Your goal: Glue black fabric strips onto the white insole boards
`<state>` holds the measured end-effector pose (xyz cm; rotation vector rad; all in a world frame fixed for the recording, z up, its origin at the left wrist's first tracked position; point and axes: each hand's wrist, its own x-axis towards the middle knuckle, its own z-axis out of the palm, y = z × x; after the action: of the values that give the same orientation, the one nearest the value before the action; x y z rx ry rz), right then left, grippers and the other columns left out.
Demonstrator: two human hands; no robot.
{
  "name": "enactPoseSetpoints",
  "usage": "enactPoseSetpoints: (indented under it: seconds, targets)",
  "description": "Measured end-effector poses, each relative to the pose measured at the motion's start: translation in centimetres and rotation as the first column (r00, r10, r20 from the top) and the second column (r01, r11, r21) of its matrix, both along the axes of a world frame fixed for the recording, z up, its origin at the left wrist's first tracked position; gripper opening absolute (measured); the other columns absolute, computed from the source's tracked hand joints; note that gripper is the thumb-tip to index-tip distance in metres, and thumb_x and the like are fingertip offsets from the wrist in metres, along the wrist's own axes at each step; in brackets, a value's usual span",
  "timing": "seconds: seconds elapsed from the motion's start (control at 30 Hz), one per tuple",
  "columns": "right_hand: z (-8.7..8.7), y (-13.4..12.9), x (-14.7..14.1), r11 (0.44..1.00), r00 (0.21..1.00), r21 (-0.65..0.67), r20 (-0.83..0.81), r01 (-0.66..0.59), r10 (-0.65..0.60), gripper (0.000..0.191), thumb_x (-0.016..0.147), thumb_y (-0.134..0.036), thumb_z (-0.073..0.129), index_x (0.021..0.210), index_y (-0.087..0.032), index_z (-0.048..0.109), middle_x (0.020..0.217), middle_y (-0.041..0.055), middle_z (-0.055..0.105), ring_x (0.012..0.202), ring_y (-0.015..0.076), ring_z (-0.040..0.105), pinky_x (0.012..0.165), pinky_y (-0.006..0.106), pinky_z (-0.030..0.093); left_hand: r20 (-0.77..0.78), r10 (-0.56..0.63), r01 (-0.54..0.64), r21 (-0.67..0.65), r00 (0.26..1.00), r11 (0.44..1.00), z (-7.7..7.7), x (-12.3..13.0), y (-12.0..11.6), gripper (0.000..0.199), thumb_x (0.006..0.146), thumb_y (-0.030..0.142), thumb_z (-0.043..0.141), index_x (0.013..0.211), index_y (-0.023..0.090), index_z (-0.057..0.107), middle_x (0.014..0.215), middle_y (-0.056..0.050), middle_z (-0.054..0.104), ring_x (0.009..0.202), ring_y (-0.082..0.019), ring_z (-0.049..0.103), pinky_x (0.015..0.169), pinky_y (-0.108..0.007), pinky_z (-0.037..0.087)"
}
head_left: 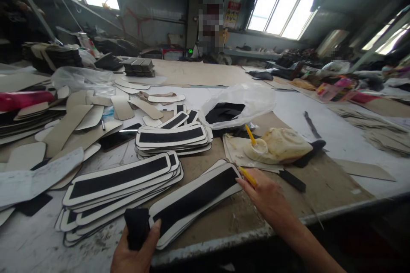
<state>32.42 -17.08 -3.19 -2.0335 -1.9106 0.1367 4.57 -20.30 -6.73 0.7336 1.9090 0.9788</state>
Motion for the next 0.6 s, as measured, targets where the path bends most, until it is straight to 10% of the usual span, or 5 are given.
enactPoseSetpoints:
  seconds: [0.33,0.6]
  targets:
    - [-1.1,-0.7,-1.3,0.999,0.973,0.030,0.229,0.014,-0.021,0.016,0.084,-0.019,0.046,0.096,-0.018,0.056,0.093,0.0080,0.063,0.087,0.0239,0.060,0.073,0.034,0.045,-0.016,-0.090,0.091,0.070,0.996,0.993,0.0,0.2,-0.3,0.050,0.061,0.051,0.065,0.100,0.021,0.059,0.077,-0.001,0.064,0.088,-0.027,0.059,0.083,-0.036,0.040]
    - [-0.2,-0.9,-1.2,0.992,0.993,-0.075,0.071,0.099,-0.093,0.010,0.085,-0.030,0.039,0.085,-0.023,0.046,0.073,0.0041,0.061,0.070,0.0228,0.062,0.062,0.032,0.043,-0.088,-0.055,0.059,0.048,0.995,0.997,0.4,0.3,-0.9,0.059,0.062,0.053,0.063,0.110,0.020,0.053,0.099,-0.009,0.062,0.102,-0.029,0.054,0.093,-0.039,0.035]
